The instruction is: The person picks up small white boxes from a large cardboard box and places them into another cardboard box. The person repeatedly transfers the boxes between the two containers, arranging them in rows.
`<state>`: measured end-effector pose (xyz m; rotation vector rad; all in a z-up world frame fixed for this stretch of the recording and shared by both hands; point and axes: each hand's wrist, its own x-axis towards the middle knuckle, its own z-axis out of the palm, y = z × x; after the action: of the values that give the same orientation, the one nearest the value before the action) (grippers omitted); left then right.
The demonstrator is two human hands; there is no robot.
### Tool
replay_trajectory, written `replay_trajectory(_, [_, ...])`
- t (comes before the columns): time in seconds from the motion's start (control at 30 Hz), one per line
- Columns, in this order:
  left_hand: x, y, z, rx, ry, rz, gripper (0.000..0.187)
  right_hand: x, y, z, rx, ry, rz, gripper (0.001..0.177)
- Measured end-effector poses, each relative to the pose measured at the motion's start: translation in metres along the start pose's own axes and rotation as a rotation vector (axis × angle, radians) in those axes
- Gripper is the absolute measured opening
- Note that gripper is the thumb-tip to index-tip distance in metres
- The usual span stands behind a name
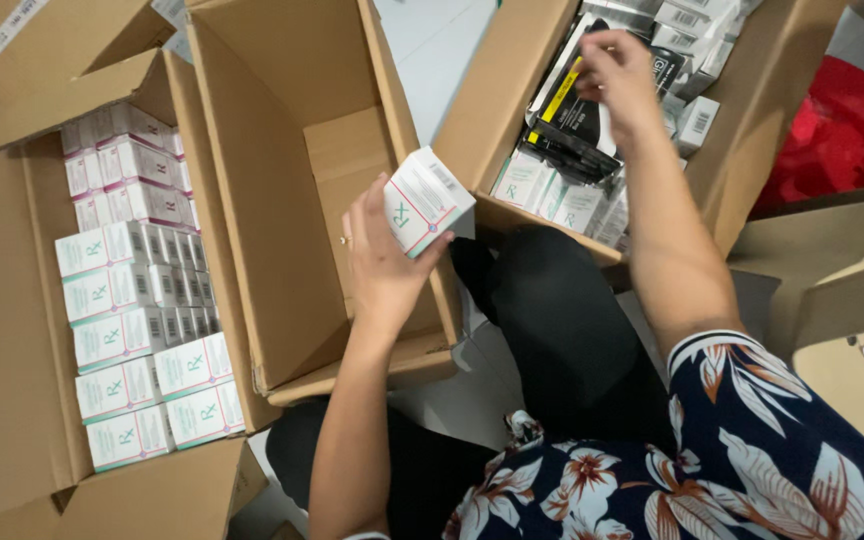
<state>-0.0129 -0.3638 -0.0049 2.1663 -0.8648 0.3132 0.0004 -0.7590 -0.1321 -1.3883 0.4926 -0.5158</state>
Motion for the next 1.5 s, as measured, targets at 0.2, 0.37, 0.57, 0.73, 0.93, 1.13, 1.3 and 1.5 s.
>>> replay_trajectory(0.2, [-0.002, -0.014, 0.001, -0.086, -0.014, -0.086, 0.095, 0.019, 0.032, -0.093, -1.345, 0.062, 0.016, 0.029])
replay_trajectory(0.37, [0.003, -0.025, -0.001, -0.135, -0.005, -0.103, 0.093, 0.010, 0.049, -0.134, -1.890, -0.084, 0.255, 0.039])
replay_trajectory(0.57, [0.001, -0.040, 0.005, -0.129, 0.020, -0.091, 0.093, 0.008, 0.056, -0.120, -1.922, -0.165, 0.234, 0.044])
replay_trajectory(0.73, [-0.003, -0.058, 0.001, -0.216, 0.099, -0.225, 0.093, -0.009, 0.004, -0.090, -1.820, -0.033, -0.151, 0.053])
replay_trajectory(0.93, [0.002, -0.082, -0.008, -0.694, 0.298, -0.379, 0.075, -0.068, -0.117, -0.016, -1.538, -0.208, -0.569, 0.061])
replay_trajectory(1.13, [-0.001, -0.107, -0.039, -0.816, 0.502, -0.471, 0.062, -0.113, -0.162, 0.202, -0.461, -0.755, -0.684, 0.057])
replay_trajectory(1.3, [-0.021, -0.131, -0.080, -0.966, 0.732, -0.690, 0.055, -0.155, -0.142, 0.292, -0.033, -0.913, -0.561, 0.048])
replay_trajectory(1.5, [-0.047, -0.128, -0.112, -1.130, 0.790, -0.579, 0.050, -0.174, -0.097, 0.310, 0.016, -0.869, -0.529, 0.045])
